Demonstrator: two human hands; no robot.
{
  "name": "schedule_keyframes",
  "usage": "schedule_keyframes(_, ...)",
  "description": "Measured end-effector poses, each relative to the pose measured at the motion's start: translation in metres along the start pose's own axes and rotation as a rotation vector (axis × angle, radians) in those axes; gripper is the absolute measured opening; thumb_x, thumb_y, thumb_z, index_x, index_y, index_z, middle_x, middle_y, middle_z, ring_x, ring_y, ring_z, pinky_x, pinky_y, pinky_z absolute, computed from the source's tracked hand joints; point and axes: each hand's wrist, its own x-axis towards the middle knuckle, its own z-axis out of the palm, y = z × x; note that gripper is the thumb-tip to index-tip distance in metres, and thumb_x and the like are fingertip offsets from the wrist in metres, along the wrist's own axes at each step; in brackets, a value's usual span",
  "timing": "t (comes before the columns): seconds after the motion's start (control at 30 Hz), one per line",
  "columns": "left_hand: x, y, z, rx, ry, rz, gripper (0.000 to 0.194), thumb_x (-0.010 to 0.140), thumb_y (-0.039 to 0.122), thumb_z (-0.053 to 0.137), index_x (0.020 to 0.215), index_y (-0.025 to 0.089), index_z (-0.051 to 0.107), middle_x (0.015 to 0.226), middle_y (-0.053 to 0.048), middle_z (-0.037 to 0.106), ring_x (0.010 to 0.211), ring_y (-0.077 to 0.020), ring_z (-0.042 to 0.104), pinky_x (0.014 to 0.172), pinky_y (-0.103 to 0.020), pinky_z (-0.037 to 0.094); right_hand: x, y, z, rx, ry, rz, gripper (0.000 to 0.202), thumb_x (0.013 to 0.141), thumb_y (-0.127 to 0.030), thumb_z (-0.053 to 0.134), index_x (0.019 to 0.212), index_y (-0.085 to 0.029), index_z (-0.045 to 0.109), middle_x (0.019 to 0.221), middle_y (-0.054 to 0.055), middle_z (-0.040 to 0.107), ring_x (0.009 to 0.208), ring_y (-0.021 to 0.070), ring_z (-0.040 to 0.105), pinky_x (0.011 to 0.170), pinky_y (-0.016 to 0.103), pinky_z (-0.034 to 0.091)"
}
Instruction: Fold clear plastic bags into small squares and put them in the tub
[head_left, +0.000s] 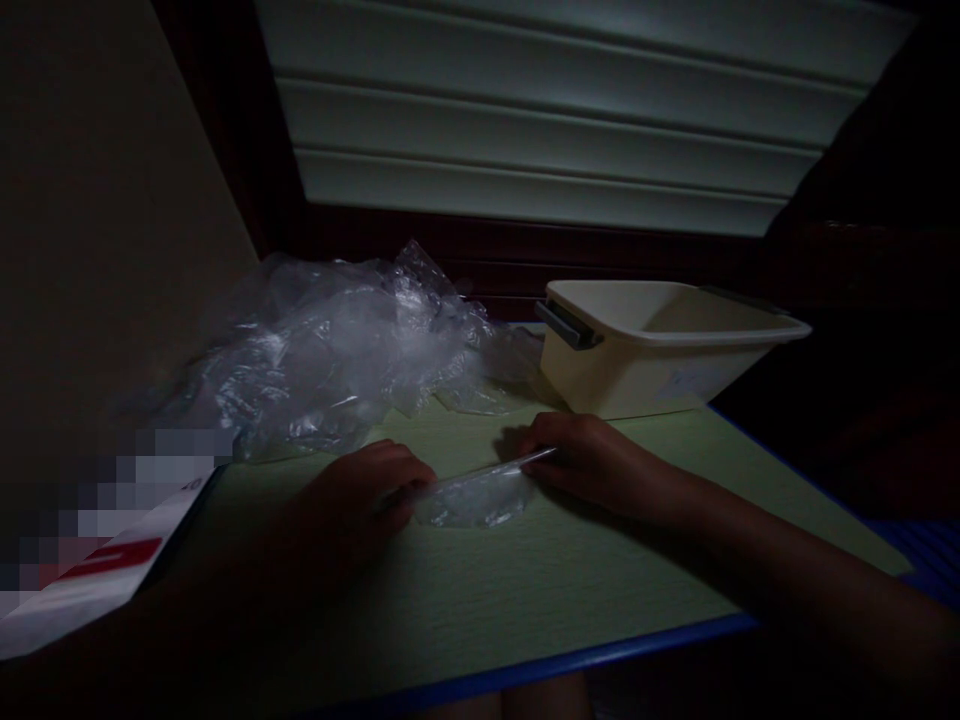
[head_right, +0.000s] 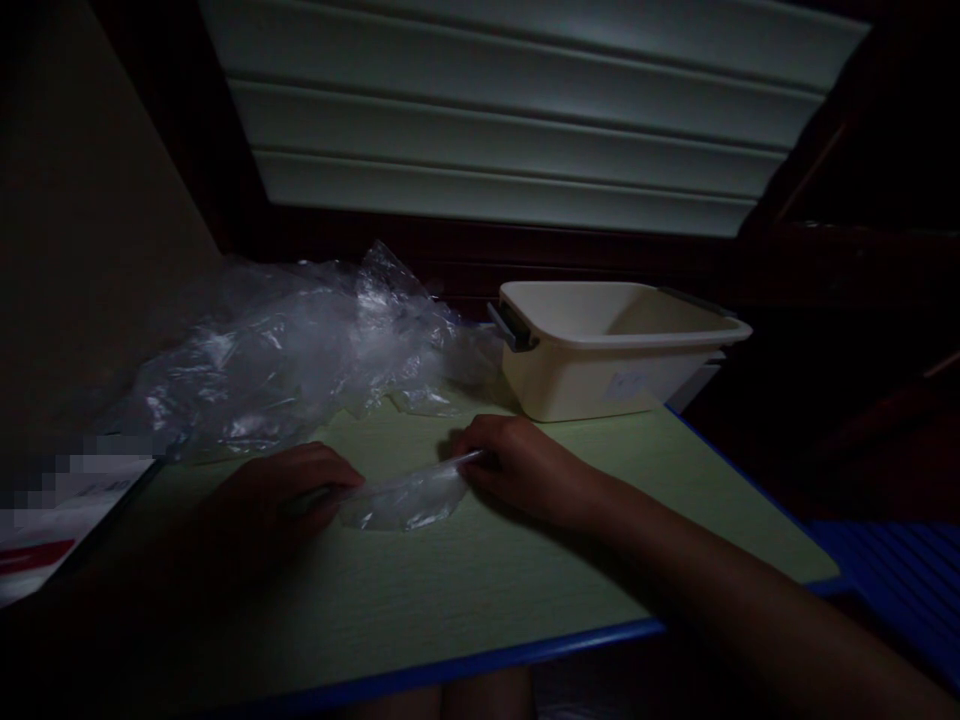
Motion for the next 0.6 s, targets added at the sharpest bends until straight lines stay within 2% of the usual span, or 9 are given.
schedule_keyframes(0.13, -0.003, 0.002, 0.001, 0.019, -0.034, 0.009, 0.025, 0.085, 0.020, 0.039, 0.084, 0.019, 0.064, 0.085, -0.004, 0.065, 0.080, -0.0200, 0.061, 0.075, -0.030, 0.048, -0.004, -0.006, -0.006, -0.004, 0.032, -0.031, 0.032, 0.078, -0.002, 0.053, 0.104, -0.015, 0.066, 0.102, 0.010, 0.068, 0.090, 0.0202, 0.065, 0.078, 0.034, 0.053)
schedule_keyframes(0.2, -0.005, 0.004, 0.000, 0.019, -0.051, 0.007, 0.027, 0.087, 0.020, 0.037, 0.084, 0.019, 0.063, 0.086, -0.004, 0.064, 0.080, -0.0195, 0.060, 0.076, -0.030, 0.048, -0.008, -0.008, -0.007, -0.085, 0.135, -0.045, 0.043, 0.074, 0.002, 0.048, 0.111, -0.015, 0.063, 0.109, 0.012, 0.067, 0.099, 0.0230, 0.064, 0.084, 0.038, 0.052)
schedule_keyframes(0.27, -0.008, 0.006, -0.001, 0.023, -0.068, 0.016, 0.028, 0.089, 0.019, 0.034, 0.086, 0.020, 0.063, 0.088, -0.004, 0.065, 0.082, -0.0194, 0.060, 0.078, -0.030, 0.048, -0.012, -0.012, -0.006, -0.243, 0.301, -0.084, 0.048, 0.073, 0.003, 0.045, 0.114, -0.015, 0.061, 0.111, 0.014, 0.065, 0.102, 0.0263, 0.063, 0.086, 0.042, 0.052)
schedule_keyframes(0.33, -0.011, 0.007, -0.001, 0.056, -0.067, 0.048, 0.031, 0.089, 0.016, 0.032, 0.091, 0.020, 0.063, 0.094, -0.005, 0.066, 0.087, -0.0203, 0.060, 0.081, -0.032, 0.048, -0.016, -0.018, -0.003, -0.407, 0.439, -0.158, 0.047, 0.077, 0.001, 0.044, 0.118, -0.015, 0.059, 0.115, 0.017, 0.065, 0.105, 0.0289, 0.061, 0.085, 0.045, 0.052)
schedule_keyframes(0.37, -0.012, 0.008, -0.001, 0.088, -0.050, 0.082, 0.032, 0.088, 0.014, 0.031, 0.094, 0.020, 0.063, 0.096, -0.005, 0.066, 0.088, -0.0207, 0.060, 0.083, -0.033, 0.048, -0.018, -0.022, 0.000, -0.466, 0.467, -0.208, 0.043, 0.081, -0.001, 0.044, 0.120, -0.014, 0.058, 0.115, 0.018, 0.065, 0.104, 0.0289, 0.062, 0.084, 0.045, 0.052)
schedule_keyframes(0.4, -0.013, 0.008, 0.000, 0.129, -0.040, 0.117, 0.034, 0.087, 0.010, 0.031, 0.096, 0.020, 0.063, 0.097, -0.006, 0.066, 0.089, -0.0210, 0.060, 0.084, -0.033, 0.048, -0.020, -0.027, 0.002, -0.506, 0.465, -0.266, 0.039, 0.085, -0.003, 0.043, 0.120, -0.012, 0.058, 0.115, 0.020, 0.066, 0.103, 0.0285, 0.062, 0.083, 0.044, 0.052)
schedule_keyframes(0.5, -0.015, 0.007, 0.003, 0.247, -0.027, 0.200, 0.039, 0.082, 0.001, 0.031, 0.095, 0.020, 0.063, 0.094, -0.005, 0.066, 0.085, -0.0207, 0.058, 0.081, -0.033, 0.047, -0.023, -0.041, 0.011, -0.567, 0.342, -0.435, 0.032, 0.093, -0.008, 0.041, 0.120, -0.005, 0.059, 0.118, 0.020, 0.067, 0.106, 0.0273, 0.063, 0.087, 0.041, 0.053)
schedule_keyframes(0.6, -0.016, 0.006, 0.006, 0.232, -0.037, 0.165, 0.036, 0.083, 0.001, 0.036, 0.093, 0.020, 0.064, 0.093, -0.004, 0.065, 0.083, -0.0205, 0.057, 0.081, -0.033, 0.046, -0.024, -0.049, 0.016, -0.602, 0.264, -0.500, 0.030, 0.096, -0.010, 0.039, 0.107, -0.004, 0.067, 0.109, 0.016, 0.072, 0.099, 0.0263, 0.066, 0.084, 0.038, 0.053)
